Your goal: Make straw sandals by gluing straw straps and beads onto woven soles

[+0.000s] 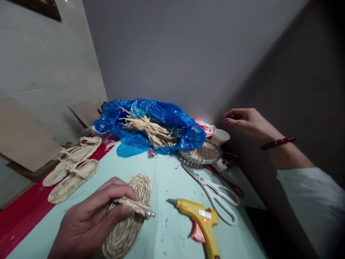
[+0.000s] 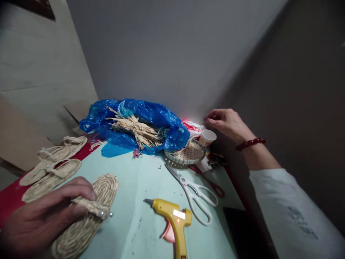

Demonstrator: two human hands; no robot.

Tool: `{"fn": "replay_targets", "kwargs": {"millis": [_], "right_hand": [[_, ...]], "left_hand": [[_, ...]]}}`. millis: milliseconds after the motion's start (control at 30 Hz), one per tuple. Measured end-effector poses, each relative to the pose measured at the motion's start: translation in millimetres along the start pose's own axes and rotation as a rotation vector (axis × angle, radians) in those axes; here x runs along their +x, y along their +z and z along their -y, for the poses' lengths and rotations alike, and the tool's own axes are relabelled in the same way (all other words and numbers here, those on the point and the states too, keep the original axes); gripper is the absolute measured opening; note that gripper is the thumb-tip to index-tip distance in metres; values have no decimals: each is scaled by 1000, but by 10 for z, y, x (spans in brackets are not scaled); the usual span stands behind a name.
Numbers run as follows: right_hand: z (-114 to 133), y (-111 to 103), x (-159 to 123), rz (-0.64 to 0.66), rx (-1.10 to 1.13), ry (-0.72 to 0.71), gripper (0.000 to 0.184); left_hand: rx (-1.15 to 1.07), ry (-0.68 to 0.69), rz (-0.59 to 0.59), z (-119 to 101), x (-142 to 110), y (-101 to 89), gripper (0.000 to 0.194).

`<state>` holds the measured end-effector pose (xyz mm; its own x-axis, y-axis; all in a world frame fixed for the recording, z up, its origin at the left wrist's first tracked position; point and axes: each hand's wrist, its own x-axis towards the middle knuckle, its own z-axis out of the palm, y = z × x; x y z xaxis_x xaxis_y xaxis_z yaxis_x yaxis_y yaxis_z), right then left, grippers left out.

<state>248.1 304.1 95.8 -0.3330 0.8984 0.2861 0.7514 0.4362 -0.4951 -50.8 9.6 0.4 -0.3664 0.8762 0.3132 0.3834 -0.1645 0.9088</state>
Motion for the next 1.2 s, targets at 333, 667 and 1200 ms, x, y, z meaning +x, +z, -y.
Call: {"fn": "replay_targets", "kwargs": {"millis": [333,667,1200], "right_hand": [[1554,608,-1699,310,770,-427,4],[1633,712,-1769,312,673,-535,5],[1660,716,-1772,349,557,-490,12]], "left_hand": [[-67,91,74,-49,-48,19,6],[-126,74,73,-86,-92,11,5],[-73,24,39,-117,-109,46,7]]}}
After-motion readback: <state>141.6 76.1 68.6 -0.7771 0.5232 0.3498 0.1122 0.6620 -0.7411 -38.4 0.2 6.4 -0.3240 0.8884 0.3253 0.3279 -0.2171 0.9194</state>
